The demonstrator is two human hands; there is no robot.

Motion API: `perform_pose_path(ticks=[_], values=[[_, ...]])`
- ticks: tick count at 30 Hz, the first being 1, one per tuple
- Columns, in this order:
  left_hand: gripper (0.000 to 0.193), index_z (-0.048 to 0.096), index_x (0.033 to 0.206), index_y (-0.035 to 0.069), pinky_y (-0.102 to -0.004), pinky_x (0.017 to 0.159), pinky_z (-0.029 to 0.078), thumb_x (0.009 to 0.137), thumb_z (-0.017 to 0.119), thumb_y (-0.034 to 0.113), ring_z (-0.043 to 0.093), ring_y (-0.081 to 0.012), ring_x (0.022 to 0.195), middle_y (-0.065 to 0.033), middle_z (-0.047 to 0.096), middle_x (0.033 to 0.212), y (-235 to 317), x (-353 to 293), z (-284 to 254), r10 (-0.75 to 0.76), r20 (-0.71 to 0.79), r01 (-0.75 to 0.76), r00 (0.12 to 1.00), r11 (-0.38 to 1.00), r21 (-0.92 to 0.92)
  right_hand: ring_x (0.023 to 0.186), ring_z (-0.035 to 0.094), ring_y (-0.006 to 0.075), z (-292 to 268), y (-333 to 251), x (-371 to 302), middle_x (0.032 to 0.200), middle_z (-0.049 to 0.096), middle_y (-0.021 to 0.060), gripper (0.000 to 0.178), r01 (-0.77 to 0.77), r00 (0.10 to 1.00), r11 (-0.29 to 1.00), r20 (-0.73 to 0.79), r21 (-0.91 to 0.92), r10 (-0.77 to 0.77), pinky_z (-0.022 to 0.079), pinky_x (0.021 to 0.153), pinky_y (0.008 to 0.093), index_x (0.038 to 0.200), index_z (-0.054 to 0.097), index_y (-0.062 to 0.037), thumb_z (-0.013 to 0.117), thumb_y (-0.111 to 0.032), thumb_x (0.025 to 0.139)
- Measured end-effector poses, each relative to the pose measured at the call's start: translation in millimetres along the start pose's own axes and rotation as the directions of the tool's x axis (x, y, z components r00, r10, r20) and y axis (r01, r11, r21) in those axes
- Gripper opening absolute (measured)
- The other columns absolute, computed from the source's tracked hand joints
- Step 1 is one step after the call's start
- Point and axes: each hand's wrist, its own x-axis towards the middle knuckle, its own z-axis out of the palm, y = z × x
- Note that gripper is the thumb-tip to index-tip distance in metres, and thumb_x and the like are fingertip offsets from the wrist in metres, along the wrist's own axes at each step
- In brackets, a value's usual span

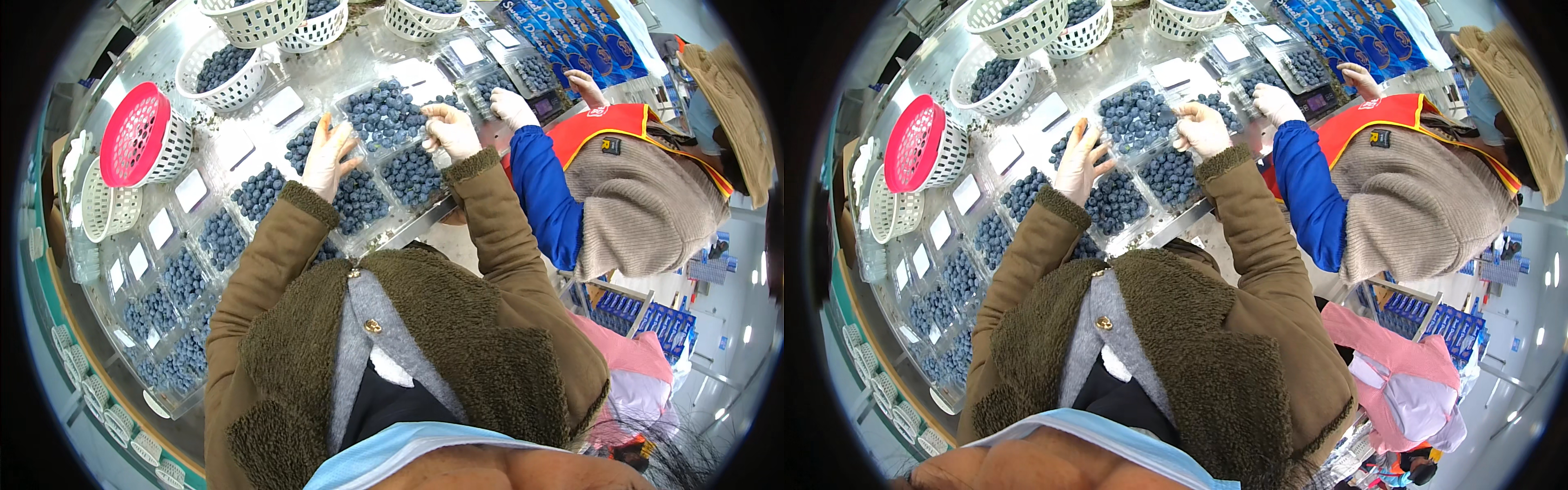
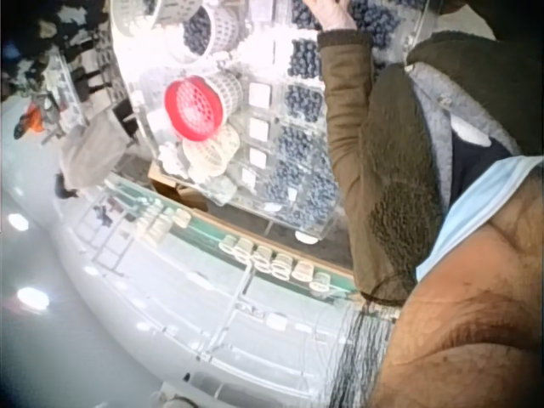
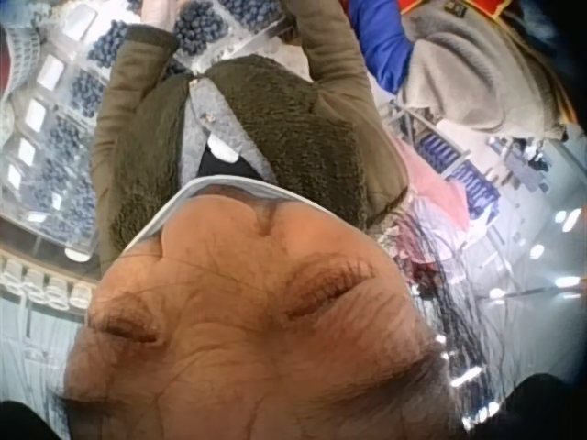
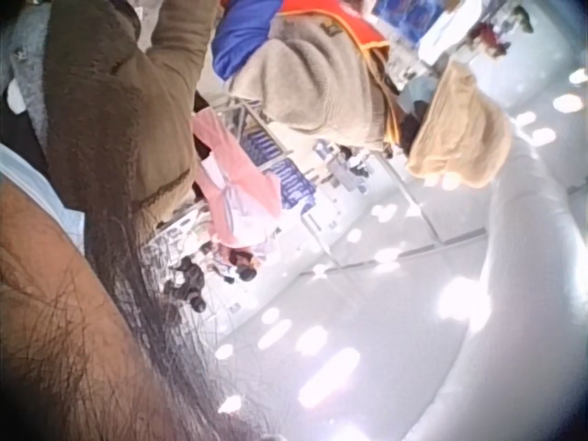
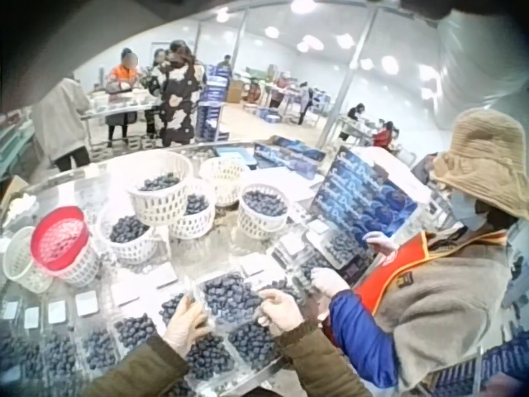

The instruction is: The person repeatedly scoops blueberries from a bulk bin into clear plastic clamshell containers, closes the lids, and places the filled containers on a nearby table. The process is repeated continuously throughout the clip.

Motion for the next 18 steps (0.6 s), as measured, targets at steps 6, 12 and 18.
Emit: perform_pose_path(ticks=[6, 12, 18], values=[[0.045, 0.036, 0.126, 0.014, -0.0301, 0.071, 0.047, 0.085, 0.055, 0.019, 0.053, -0.0145, 0.09, -0.0036, 0.05, 0.106, 2, -15, 0, 0.166, -0.091, -0.188, 0.982, 0.919, -0.347, 0.05, 0.056, 0.0104, 40, -8, -31, 0.07, 0.055, 0.0059, 0.028, 0.037, 0.989, 0.999, 0.146, -0.024, -0.033, 0.048, 0.045, 0.0199, 0.106, 0.049, 0.0043, 0.049, -0.001, 0.078], [0.033, 0.042, 0.117, 0.006, -0.0345, 0.083, 0.047, 0.087, 0.049, 0.017, 0.055, -0.0206, 0.094, -0.0098, 0.055, 0.105, 20, -60, -19, 0.236, -0.17, -0.277, 0.957, 0.916, -0.289, 0.056, 0.056, 0.0082, 78, -23, -61, 0.076, 0.054, 0.0027, 0.03, 0.066, 0.959, 0.985, 0.284, -0.162, -0.017, 0.048, 0.051, 0.018, 0.111, 0.049, 0.002, 0.055, -0.006, 0.082], [0.033, 0.043, 0.117, 0.006, -0.0332, 0.081, 0.047, 0.087, 0.047, 0.019, 0.056, -0.0187, 0.094, -0.009, 0.055, 0.105, 31, -100, -33, 0.265, -0.143, -0.298, 0.954, 0.899, -0.32, 0.06, 0.055, 0.0184, 114, -60, -73, 0.075, 0.058, 0.0064, 0.026, 0.85, 0.412, 0.03, 0.628, -0.526, -0.661, 0.045, 0.052, 0.0289, 0.094, 0.06, -0.0121, 0.068, -0.013, 0.069]])
